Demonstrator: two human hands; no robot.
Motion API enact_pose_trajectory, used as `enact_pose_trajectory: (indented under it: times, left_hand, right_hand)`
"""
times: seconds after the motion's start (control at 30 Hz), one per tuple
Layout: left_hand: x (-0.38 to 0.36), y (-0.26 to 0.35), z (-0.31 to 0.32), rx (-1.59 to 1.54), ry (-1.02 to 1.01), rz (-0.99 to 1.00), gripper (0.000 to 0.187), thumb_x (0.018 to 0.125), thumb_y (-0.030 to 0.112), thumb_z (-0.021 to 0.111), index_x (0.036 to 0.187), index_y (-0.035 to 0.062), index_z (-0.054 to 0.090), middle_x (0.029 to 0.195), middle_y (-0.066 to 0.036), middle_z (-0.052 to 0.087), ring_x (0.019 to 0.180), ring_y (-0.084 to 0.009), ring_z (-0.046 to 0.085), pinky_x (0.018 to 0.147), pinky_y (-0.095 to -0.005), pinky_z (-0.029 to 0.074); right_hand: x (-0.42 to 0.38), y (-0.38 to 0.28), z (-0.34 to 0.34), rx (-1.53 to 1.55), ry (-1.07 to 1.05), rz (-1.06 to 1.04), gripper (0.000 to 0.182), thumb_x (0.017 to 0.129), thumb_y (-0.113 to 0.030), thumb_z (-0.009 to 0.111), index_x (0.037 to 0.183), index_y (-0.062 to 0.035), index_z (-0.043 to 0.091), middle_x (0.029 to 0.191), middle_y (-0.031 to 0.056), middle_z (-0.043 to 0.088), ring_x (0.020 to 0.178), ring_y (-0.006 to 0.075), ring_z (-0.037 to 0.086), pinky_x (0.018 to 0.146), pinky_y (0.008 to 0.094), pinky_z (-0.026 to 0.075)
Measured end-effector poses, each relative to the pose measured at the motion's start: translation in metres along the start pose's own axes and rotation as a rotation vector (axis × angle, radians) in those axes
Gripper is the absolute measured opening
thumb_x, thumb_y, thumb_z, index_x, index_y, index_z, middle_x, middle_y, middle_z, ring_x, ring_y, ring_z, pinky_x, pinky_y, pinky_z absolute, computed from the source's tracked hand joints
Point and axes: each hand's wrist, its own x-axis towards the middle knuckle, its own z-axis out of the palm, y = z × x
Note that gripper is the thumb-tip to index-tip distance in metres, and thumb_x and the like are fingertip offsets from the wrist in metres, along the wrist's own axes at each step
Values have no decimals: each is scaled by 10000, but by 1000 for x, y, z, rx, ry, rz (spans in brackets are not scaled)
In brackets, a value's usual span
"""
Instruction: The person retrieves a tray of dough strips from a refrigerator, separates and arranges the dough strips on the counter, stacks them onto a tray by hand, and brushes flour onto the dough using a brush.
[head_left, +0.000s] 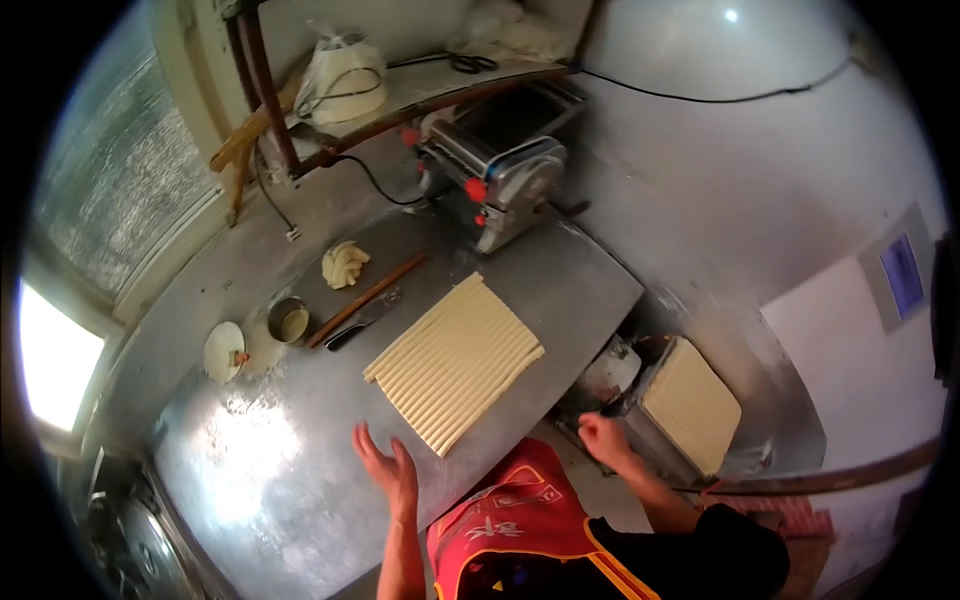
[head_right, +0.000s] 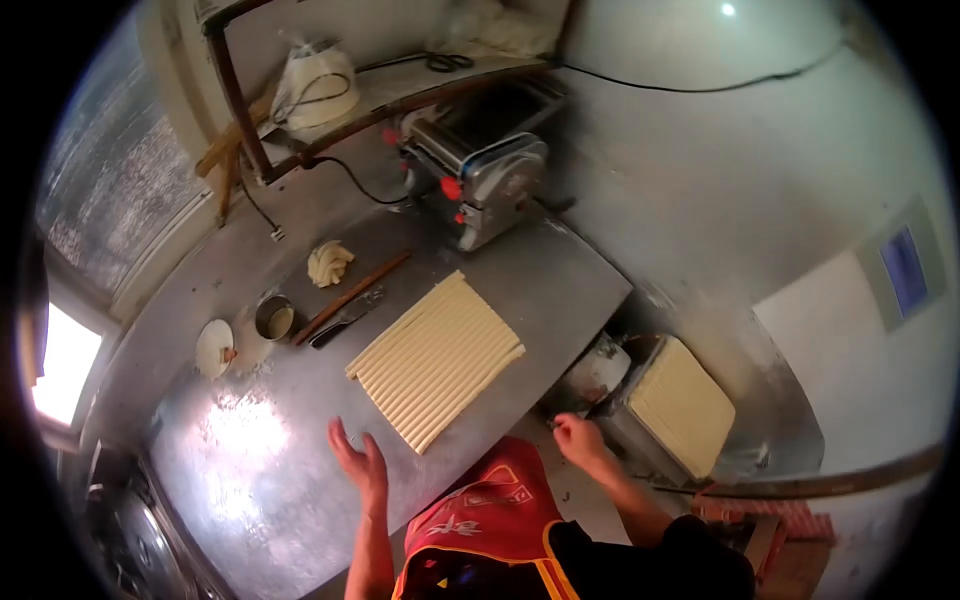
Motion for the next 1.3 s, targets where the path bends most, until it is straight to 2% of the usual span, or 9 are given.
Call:
enact_pose_trajectory:
  times: [0.07, 0.17, 0.2, 0.3, 0.33, 0.4, 0.5, 0.8, 1.3]
  left_hand:
    - [68, 85, -12, -178, 134, 272, 607, 831, -72, 591, 1420, -26, 449, 1474, -237, 427, 1377, -387, 420, 1126, -467, 353]
    - [120, 212, -49, -706, 339, 542, 620, 881, -85, 591, 1466, -27, 395, 1483, -184, 469, 1363, -309, 469, 1136, -437, 375]
    - [126, 254, -69, -874, 385, 738, 618, 877, -95, 566, 1465, -19, 392, 1465, -193, 486, 1355, -316, 482, 1146, -453, 375]
    - [101, 341, -124, -980, 479, 800, 571, 898, -64, 487, 1459, -11, 393, 1421, -222, 512, 1314, -379, 510, 1135, -481, 415]
    - [95, 359, -131, -943, 522, 856, 550, 921, -9, 483, 1460, -33, 372, 1389, -250, 522, 1312, -405, 502, 1126, -525, 410]
    - [84, 381, -138, -1299, 269, 992, 455, 991, 116, 413, 1428, -10, 412, 1433, -213, 486, 1379, -383, 419, 1168, -504, 352]
    - [52, 413, -136, -1583, -32, 1187, 453, 987, 117, 417, 1422, -9, 417, 1424, -212, 490, 1369, -381, 424, 1163, -501, 354]
    - [-128, 492, -119, -1845, -524, 1300, 447, 975, 119, 431, 1403, -9, 430, 1398, -210, 502, 1340, -374, 438, 1145, -492, 361]
    - [-393, 615, -56, -2108, -989, 1216, 437, 955, 124, 454, 1372, -9, 451, 1354, -207, 521, 1292, -363, 462, 1116, -477, 371]
  right_hand:
    - [-2, -4, -13, 232, 258, -26, 255, 888, -67, 673, 1142, -38, 677, 837, 137, 730, 716, 192, 703, 661, 324, 545]
    - [-8, -120, -88, 223, 608, -285, 289, 909, -27, 661, 1196, -3, 643, 920, 49, 710, 765, 106, 636, 681, 264, 518]
    - [-13, -150, -111, 227, 729, -397, 302, 905, 1, 648, 1206, 18, 633, 949, 77, 703, 817, 118, 645, 733, 255, 521]
    - [-48, -211, -176, 423, 1020, -710, 353, 862, 100, 602, 1215, 93, 595, 974, 140, 679, 857, 190, 653, 797, 311, 543]
    - [-67, -226, -201, 422, 1097, -726, 440, 818, 128, 502, 1250, 91, 582, 980, 160, 677, 877, 236, 655, 813, 354, 534]
    - [-107, -262, -249, 523, 1185, -810, 409, 855, 120, 553, 1260, 68, 583, 1025, 153, 690, 906, 220, 659, 823, 334, 544]
    - [-169, -275, -301, 421, 1208, -977, 402, 858, 116, 555, 1256, 66, 587, 1023, 152, 691, 903, 218, 660, 818, 332, 544]
    - [-352, -190, -381, 96, 1307, -904, 382, 865, 103, 560, 1243, 60, 597, 1017, 146, 694, 892, 211, 662, 806, 326, 544]
    - [-573, -35, -463, -254, 1515, -547, 349, 877, 81, 570, 1222, 50, 614, 1006, 138, 699, 874, 201, 665, 785, 316, 544]
